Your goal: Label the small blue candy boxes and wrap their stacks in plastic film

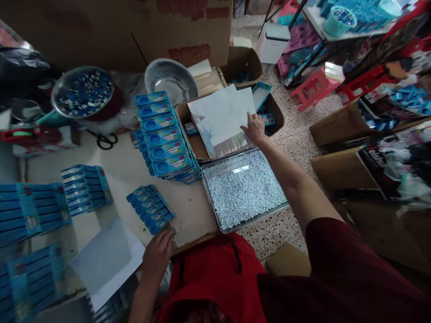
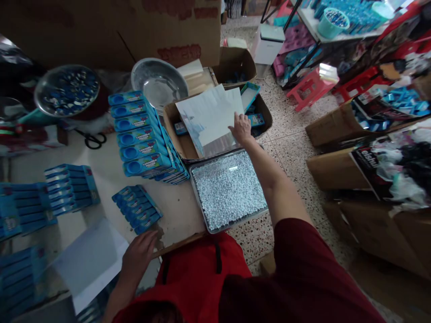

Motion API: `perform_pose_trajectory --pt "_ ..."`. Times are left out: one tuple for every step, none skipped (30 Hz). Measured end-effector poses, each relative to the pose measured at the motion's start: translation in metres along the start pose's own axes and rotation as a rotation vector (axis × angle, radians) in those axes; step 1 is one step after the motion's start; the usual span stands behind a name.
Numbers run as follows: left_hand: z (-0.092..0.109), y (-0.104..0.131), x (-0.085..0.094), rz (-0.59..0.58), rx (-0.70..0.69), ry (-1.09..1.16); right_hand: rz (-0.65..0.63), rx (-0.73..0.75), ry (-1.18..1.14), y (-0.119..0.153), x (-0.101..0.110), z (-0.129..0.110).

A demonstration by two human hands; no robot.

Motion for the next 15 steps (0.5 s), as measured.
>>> perform_pose_trajectory --pt "0.002 -0.002 -0.003 -0.003 -0.001 -0.012 -0.014 -0.034 -0.020 -0.007 -0.005 -0.005" --pt "0.004 -0.003 -0.005 0.000 0.001 -0.024 -0.016 -0.081 -0.035 -0.014 -0.010 -0.010" --pt "0.007 -0.006 -0.008 0.004 0.003 -0.034 -0.016 -0.134 -0.045 -0.020 -0.015 -0.014" --pt "0.009 -0.008 -0.011 0.007 0.006 -0.040 -0.019 -0.184 -0.054 -0.026 -0.020 -0.018" --pt "0.012 -0.011 -0.014 0.011 0.010 -0.044 -0.024 -0.228 -0.070 -0.031 -0.024 -0.021" --pt "0.014 -0.014 -0.016 0.013 0.014 -0.047 -0.030 -0.265 -0.097 -0.035 -0.027 -0.024" --pt "0.017 -0.017 -0.019 0.013 0.012 -0.049 -0.033 -0.295 -0.133 -0.037 -0.028 -0.026" --pt "0.019 -0.020 -0.021 0.014 0.005 -0.050 -0.037 -0.321 -0.169 -0.039 -0.028 -0.026" --pt "0.022 -0.022 -0.022 0.016 -0.007 -0.050 -0.039 -0.343 -0.196 -0.040 -0.027 -0.026" --pt "0.024 -0.025 -0.024 0.015 -0.017 -0.048 -0.040 -0.360 -0.211 -0.041 -0.024 -0.025" --pt "0.025 -0.026 -0.025 0.015 -0.024 -0.045 -0.041 -0.376 -0.218 -0.042 -0.020 -0.022" --pt "0.026 -0.028 -0.025 0.014 -0.026 -0.041 -0.047 -0.388 -0.222 -0.044 -0.016 -0.019" --pt "0.027 -0.029 -0.025 0.008 -0.022 -0.039 -0.057 -0.396 -0.233 -0.045 -0.011 -0.015" --pt "0.027 -0.030 -0.025 0.000 -0.017 -0.041 -0.068 -0.401 -0.252 -0.047 -0.007 -0.011" --pt "0.027 -0.030 -0.025 -0.010 -0.012 -0.048 -0.077 -0.400 -0.271 -0.050 -0.003 -0.006"
Point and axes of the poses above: each hand's wrist, its own y-axis away from the middle knuckle, its own x-axis out of the back of the hand, z = x × y, the point moved 4 cm from there along -y, towards the middle knuckle, and after that the axes turned 13 degrees about y, right-handed, at the moved point
